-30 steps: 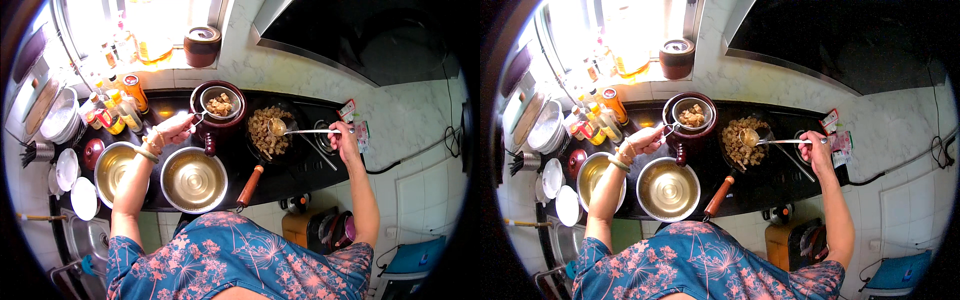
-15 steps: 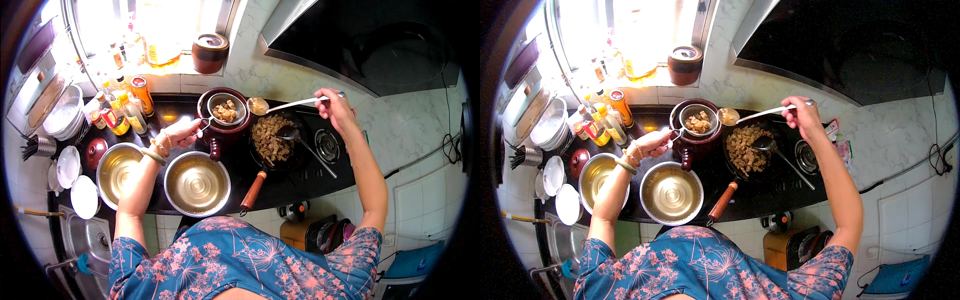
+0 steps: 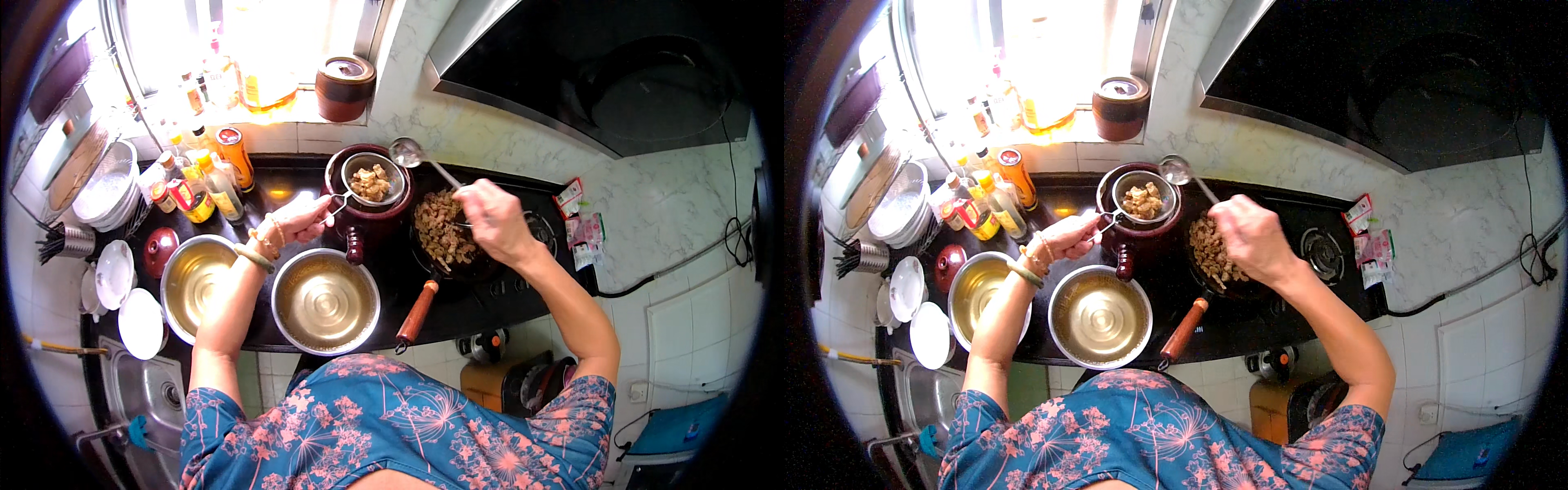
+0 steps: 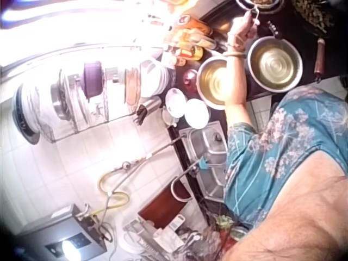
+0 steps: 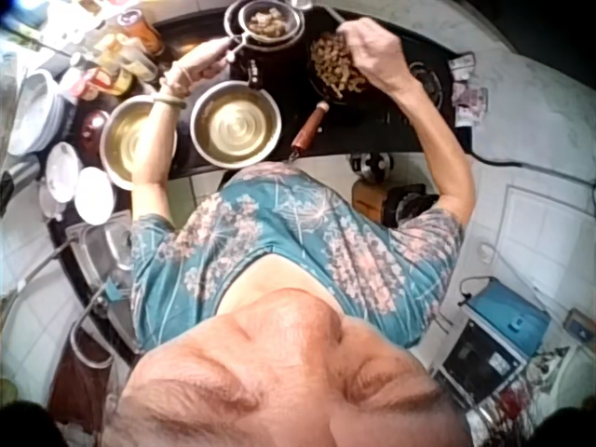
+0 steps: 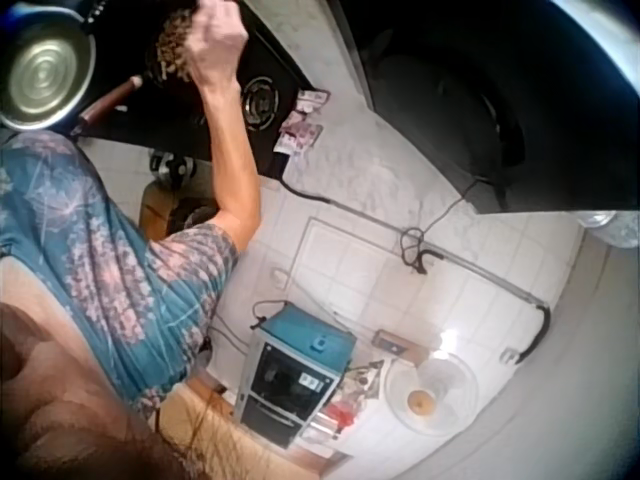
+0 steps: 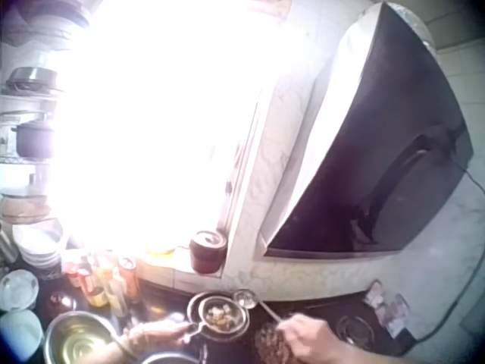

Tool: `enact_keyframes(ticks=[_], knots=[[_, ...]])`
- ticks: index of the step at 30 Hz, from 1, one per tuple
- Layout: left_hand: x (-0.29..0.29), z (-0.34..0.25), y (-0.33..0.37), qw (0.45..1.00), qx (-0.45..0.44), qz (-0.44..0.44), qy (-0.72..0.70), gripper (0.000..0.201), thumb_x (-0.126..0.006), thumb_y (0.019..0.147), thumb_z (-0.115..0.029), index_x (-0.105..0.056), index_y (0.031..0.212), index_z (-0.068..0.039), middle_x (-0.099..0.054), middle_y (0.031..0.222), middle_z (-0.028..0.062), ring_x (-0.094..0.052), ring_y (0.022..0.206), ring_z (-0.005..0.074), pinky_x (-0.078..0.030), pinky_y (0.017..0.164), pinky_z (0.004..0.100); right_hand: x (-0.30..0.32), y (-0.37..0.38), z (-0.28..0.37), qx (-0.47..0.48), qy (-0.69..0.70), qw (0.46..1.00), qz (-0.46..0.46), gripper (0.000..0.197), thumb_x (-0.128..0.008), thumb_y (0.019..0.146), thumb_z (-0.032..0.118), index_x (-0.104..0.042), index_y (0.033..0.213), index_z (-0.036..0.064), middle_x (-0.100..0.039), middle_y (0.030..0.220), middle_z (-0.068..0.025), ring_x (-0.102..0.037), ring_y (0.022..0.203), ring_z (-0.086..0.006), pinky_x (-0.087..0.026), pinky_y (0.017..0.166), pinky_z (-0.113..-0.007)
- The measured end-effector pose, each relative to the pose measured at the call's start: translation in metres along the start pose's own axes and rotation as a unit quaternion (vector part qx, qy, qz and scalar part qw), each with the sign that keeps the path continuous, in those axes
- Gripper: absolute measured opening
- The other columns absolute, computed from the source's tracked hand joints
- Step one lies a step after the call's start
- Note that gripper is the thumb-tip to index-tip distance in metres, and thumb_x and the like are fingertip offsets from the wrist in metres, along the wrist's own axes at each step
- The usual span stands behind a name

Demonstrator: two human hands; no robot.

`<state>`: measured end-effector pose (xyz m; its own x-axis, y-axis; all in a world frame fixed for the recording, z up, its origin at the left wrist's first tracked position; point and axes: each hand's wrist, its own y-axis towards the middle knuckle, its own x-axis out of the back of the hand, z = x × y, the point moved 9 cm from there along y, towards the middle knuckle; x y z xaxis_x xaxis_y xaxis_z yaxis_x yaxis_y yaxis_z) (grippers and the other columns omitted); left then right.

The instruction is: The person fries small meat pieces in a pan and uses a ladle to transfer them into a small pot through a strainer.

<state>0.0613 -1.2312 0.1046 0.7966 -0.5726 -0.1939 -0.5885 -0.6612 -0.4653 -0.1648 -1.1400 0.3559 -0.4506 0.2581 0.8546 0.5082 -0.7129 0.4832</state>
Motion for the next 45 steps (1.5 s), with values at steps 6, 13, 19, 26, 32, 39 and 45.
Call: enact_keyframes(ticks=[6, 13, 19, 26, 32, 39, 45], knots=[[-0.002, 0.005, 0.001, 0.999, 0.009, 0.019, -0.026, 0.047, -0.038, 0.099, -0.051, -0.056, 0.084, -0.010, -0.031, 0.050, -0.0077, -0.022, 0.040, 0.0039, -0.016, 0.036, 0.0208, 0.045, -0.098, -0.090, -0.446, 0.205, 0.870, -0.047, 0.032, -0.046, 0.098, 0.028, -0.064, 0.089, 0.0029, -0.058, 0.067, -0.0003, -0.051, 0.052, -0.0034, -0.042, 0.044, -0.018], [-0.001, 0.003, 0.004, 1.000, 0.016, 0.015, -0.008, 0.047, -0.035, 0.101, -0.048, -0.054, 0.081, -0.010, -0.032, 0.049, -0.0072, -0.023, 0.038, 0.0043, -0.018, 0.034, 0.0213, 0.022, -0.175, -0.111, -0.400, 0.000, 0.917, -0.007, 0.025, -0.048, 0.092, 0.017, -0.062, 0.081, -0.0008, -0.058, 0.062, -0.0163, -0.059, 0.056, -0.0258, -0.046, 0.059, -0.037], [-0.001, 0.001, 0.002, 1.000, 0.013, 0.011, 0.000, 0.046, -0.035, 0.101, -0.048, -0.054, 0.082, -0.010, -0.032, 0.049, -0.0072, -0.023, 0.037, 0.0045, -0.017, 0.033, 0.0216, -0.016, -0.189, -0.110, -0.296, -0.086, 0.951, -0.008, 0.019, -0.048, 0.092, 0.012, -0.060, 0.084, -0.0008, -0.060, 0.073, -0.0183, -0.060, 0.063, -0.0320, -0.048, 0.059, -0.038], [0.000, 0.006, 0.005, 1.000, 0.025, 0.012, -0.006, 0.047, -0.035, 0.100, -0.048, -0.054, 0.082, -0.010, -0.031, 0.048, -0.0074, -0.022, 0.037, 0.0047, -0.017, 0.034, 0.0216, -0.027, -0.248, -0.170, -0.578, 0.316, 0.729, -0.187, 0.025, -0.054, 0.091, 0.022, -0.063, 0.086, -0.0011, -0.059, 0.064, -0.0069, -0.052, 0.046, -0.0091, -0.044, 0.040, -0.022], [0.000, 0.005, 0.004, 1.000, 0.027, 0.009, -0.004, 0.048, -0.035, 0.100, -0.049, -0.054, 0.082, -0.010, -0.031, 0.048, -0.0073, -0.022, 0.037, 0.0045, -0.016, 0.034, 0.0217, 0.002, -0.258, -0.171, -0.586, 0.336, 0.704, -0.218, 0.022, -0.053, 0.090, 0.018, -0.062, 0.086, -0.0020, -0.060, 0.063, -0.0097, -0.051, 0.044, -0.0092, -0.041, 0.037, -0.022], [0.001, 0.005, 0.004, 1.000, 0.024, 0.008, -0.006, 0.047, -0.035, 0.100, -0.049, -0.055, 0.082, -0.010, -0.031, 0.049, -0.0071, -0.022, 0.037, 0.0042, -0.016, 0.034, 0.0213, 0.029, -0.234, -0.158, -0.568, 0.345, 0.720, -0.202, 0.027, -0.051, 0.092, 0.022, -0.060, 0.085, -0.0018, -0.059, 0.064, -0.0072, -0.050, 0.046, -0.0074, -0.039, 0.037, -0.021], [0.001, 0.003, 0.003, 1.000, 0.021, 0.010, -0.008, 0.047, -0.036, 0.100, -0.048, -0.055, 0.082, -0.010, -0.032, 0.048, -0.0067, -0.022, 0.037, 0.0042, -0.016, 0.034, 0.0212, 0.039, -0.205, -0.155, -0.540, 0.359, 0.738, -0.189, 0.027, -0.050, 0.093, 0.021, -0.060, 0.086, -0.0025, -0.059, 0.064, -0.0072, -0.050, 0.046, -0.0071, -0.040, 0.038, -0.020]])
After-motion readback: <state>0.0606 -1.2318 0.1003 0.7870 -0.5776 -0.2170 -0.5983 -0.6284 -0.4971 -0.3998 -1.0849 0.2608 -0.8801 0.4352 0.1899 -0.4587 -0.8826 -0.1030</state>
